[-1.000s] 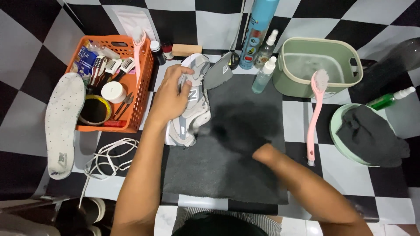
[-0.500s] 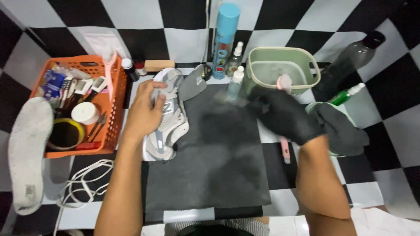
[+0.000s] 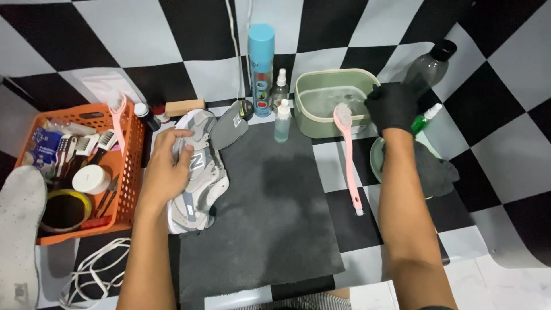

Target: Brushing and cleaning the mesh surface of a sneaker using a small brush and a cleaning cloth.

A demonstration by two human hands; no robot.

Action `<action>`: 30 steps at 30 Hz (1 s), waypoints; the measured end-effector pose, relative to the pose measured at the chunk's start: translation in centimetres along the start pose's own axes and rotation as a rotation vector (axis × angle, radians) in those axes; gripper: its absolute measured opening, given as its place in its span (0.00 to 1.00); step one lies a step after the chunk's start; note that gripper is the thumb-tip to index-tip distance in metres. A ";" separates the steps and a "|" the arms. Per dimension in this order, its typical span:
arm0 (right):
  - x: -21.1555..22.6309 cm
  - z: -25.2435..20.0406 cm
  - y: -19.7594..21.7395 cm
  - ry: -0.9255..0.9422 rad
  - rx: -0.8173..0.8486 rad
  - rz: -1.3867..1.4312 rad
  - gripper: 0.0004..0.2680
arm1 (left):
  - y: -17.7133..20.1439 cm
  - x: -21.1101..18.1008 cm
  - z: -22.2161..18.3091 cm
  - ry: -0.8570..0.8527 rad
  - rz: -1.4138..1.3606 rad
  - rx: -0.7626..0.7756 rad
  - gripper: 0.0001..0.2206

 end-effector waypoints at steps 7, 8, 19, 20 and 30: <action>3.4 -1.1 3.0 -0.036 0.125 0.101 0.06 | 0.1 -1.0 -0.2 0.031 -0.021 -0.002 0.13; 4.5 -1.7 4.4 -0.033 0.181 0.142 0.07 | 0.2 -1.0 -0.3 0.033 -0.022 -0.004 0.13; 0.2 -1.9 14.1 -0.158 0.186 0.607 0.06 | -0.1 1.1 0.4 0.009 0.005 0.039 0.12; -0.1 -2.2 14.4 -0.211 0.219 0.650 0.04 | -0.1 1.2 0.4 -0.006 0.008 0.033 0.12; -3.9 -1.1 9.8 -0.008 0.466 0.268 0.13 | -0.9 4.3 1.6 -0.310 0.012 -0.092 0.12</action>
Point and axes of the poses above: each hand's wrist, its own z-axis towards the middle knuckle, its own y-axis out of the back of the hand, x = y × z, the point moved 3 cm from there along z, towards the middle knuckle, and after that the axes turned 5 degrees about x, right-handed, at the moved point
